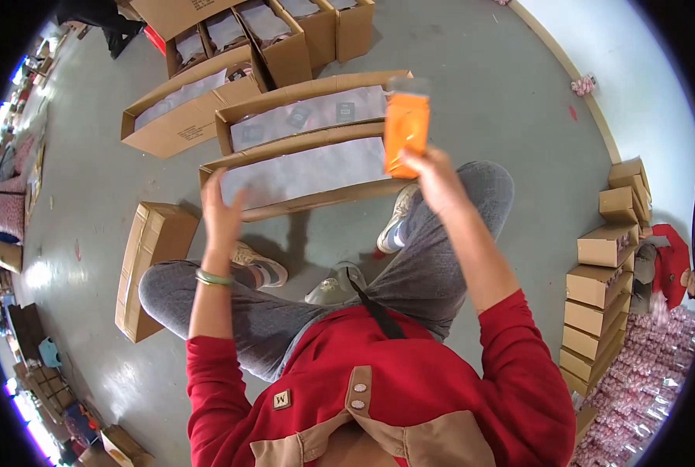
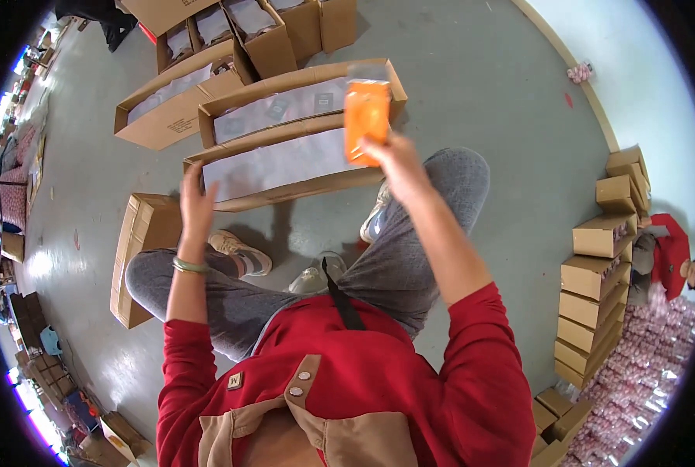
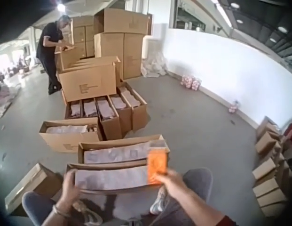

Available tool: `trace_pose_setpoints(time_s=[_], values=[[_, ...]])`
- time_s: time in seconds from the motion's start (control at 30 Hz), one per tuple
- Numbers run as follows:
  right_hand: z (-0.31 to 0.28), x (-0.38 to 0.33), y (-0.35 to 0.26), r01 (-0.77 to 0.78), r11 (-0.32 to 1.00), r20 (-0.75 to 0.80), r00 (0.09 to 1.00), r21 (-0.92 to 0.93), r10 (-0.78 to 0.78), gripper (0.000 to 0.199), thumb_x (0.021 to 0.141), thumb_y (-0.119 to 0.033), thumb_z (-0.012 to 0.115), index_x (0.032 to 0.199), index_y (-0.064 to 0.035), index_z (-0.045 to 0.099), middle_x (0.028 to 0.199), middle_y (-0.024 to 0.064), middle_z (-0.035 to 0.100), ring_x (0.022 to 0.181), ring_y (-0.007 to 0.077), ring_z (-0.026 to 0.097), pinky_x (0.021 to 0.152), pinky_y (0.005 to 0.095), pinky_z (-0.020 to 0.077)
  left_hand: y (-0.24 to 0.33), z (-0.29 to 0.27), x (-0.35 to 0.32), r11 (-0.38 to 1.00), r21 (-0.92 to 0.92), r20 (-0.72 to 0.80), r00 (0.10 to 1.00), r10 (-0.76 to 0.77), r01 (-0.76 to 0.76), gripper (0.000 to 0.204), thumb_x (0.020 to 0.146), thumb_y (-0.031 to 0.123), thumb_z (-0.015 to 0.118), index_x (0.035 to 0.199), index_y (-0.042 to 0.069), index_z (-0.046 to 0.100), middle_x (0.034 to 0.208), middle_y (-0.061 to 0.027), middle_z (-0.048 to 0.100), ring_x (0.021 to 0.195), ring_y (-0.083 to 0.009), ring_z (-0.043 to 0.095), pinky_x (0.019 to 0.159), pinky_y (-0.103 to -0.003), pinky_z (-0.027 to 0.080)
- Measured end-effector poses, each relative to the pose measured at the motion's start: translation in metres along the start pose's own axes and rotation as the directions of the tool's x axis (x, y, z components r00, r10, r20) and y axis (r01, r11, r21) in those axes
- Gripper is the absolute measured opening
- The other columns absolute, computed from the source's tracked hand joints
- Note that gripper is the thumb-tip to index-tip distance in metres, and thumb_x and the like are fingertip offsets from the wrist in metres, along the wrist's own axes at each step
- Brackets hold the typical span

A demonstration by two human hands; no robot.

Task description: The worker is sealing cardboard boxes using a tape dispenser.

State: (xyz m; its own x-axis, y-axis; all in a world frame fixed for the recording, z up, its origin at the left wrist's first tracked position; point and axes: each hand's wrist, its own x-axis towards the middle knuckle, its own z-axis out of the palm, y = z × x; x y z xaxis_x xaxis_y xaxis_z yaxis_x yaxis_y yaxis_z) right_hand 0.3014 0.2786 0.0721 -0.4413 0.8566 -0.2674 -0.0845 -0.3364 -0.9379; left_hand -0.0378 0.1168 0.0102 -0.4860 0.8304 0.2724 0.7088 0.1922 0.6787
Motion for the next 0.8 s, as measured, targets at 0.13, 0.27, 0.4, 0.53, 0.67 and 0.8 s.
trace_pose_setpoints(time_s=[0.13, 0.27, 0.4, 0.53, 0.67, 0.8], values=[[-0.068, 0.034, 0.003, -0.034, 0.981, -0.219, 0.976, -0.191, -0.009, 0.036, 0.085, -0.022, 0.066, 0.110, 0.0022, 0.061, 0.104, 0.0062, 0.064, 0.097, 0.0151, 0.059, 0.091, 0.0299, 0.0411, -0.101, -0.016, 0.013, 0.847, 0.365, -0.077, 0.919, -0.387, 0.387, 0.071, 0.073, 0.033, 0.073, 0.130, 0.002, 0.045, 0.126, -0.0234, 0.052, 0.115, -0.0374, 0.050, 0.098, -0.044, 0.041], [-0.093, 0.060, 0.046, -0.139, 0.966, -0.343, 0.937, -0.217, 0.058, 0.033, 0.085, -0.018, 0.065, 0.113, -0.0015, 0.061, 0.102, 0.0048, 0.065, 0.094, 0.0132, 0.060, 0.085, 0.0290, 0.0437, -0.190, -0.021, 0.009, 0.747, 0.260, 0.244, 0.706, -0.664, 0.612, 0.056, 0.077, 0.032, 0.066, 0.122, 0.001, 0.052, 0.102, -0.0279, 0.062, 0.092, -0.0360, 0.063, 0.080, -0.043, 0.050], [-0.087, 0.049, 0.062, -0.139, 0.968, -0.440, 0.897, -0.207, 0.035, 0.034, 0.087, -0.019, 0.063, 0.116, -0.0023, 0.060, 0.106, 0.0042, 0.063, 0.095, 0.0125, 0.058, 0.085, 0.0286, 0.0433, -0.134, 0.010, 0.013, 0.715, 0.169, 0.312, 0.651, -0.692, 0.678, 0.029, 0.079, 0.013, 0.052, 0.103, -0.002, 0.060, 0.072, -0.0222, 0.065, 0.062, -0.0317, 0.066, 0.061, -0.040, 0.053], [-0.064, 0.049, 0.066, -0.149, 0.957, -0.460, 0.888, -0.250, 0.019, 0.032, 0.088, -0.021, 0.064, 0.111, -0.0001, 0.061, 0.101, 0.0042, 0.064, 0.090, 0.0118, 0.059, 0.081, 0.0275, 0.0448, -0.121, 0.001, 0.011, 0.754, 0.320, 0.248, 0.717, -0.651, 0.574, 0.023, 0.077, 0.005, 0.047, 0.094, -0.002, 0.061, 0.069, -0.0212, 0.064, 0.059, -0.0310, 0.065, 0.060, -0.039, 0.053], [-0.051, 0.040, 0.077, -0.204, 0.916, -0.330, 0.940, -0.345, 0.085, 0.033, 0.087, -0.027, 0.065, 0.105, 0.0004, 0.064, 0.096, 0.0057, 0.065, 0.088, 0.0120, 0.059, 0.081, 0.0271, 0.0427, -0.101, -0.008, 0.017, 0.765, 0.449, 0.391, 0.669, -0.633, 0.461, 0.024, 0.079, 0.008, 0.047, 0.094, -0.003, 0.062, 0.071, -0.0208, 0.065, 0.064, -0.0341, 0.066, 0.065, -0.042, 0.052], [-0.039, 0.039, 0.076, -0.211, 0.814, -0.378, 0.926, -0.541, -0.012, 0.030, 0.086, -0.023, 0.066, 0.104, 0.0013, 0.063, 0.095, 0.0050, 0.064, 0.089, 0.0122, 0.058, 0.082, 0.0265, 0.0425, -0.114, -0.022, 0.004, 0.786, 0.450, 0.371, 0.712, -0.596, 0.423, 0.027, 0.082, 0.013, 0.046, 0.096, -0.004, 0.063, 0.088, -0.0273, 0.064, 0.086, -0.0412, 0.062, 0.077, -0.047, 0.049]])
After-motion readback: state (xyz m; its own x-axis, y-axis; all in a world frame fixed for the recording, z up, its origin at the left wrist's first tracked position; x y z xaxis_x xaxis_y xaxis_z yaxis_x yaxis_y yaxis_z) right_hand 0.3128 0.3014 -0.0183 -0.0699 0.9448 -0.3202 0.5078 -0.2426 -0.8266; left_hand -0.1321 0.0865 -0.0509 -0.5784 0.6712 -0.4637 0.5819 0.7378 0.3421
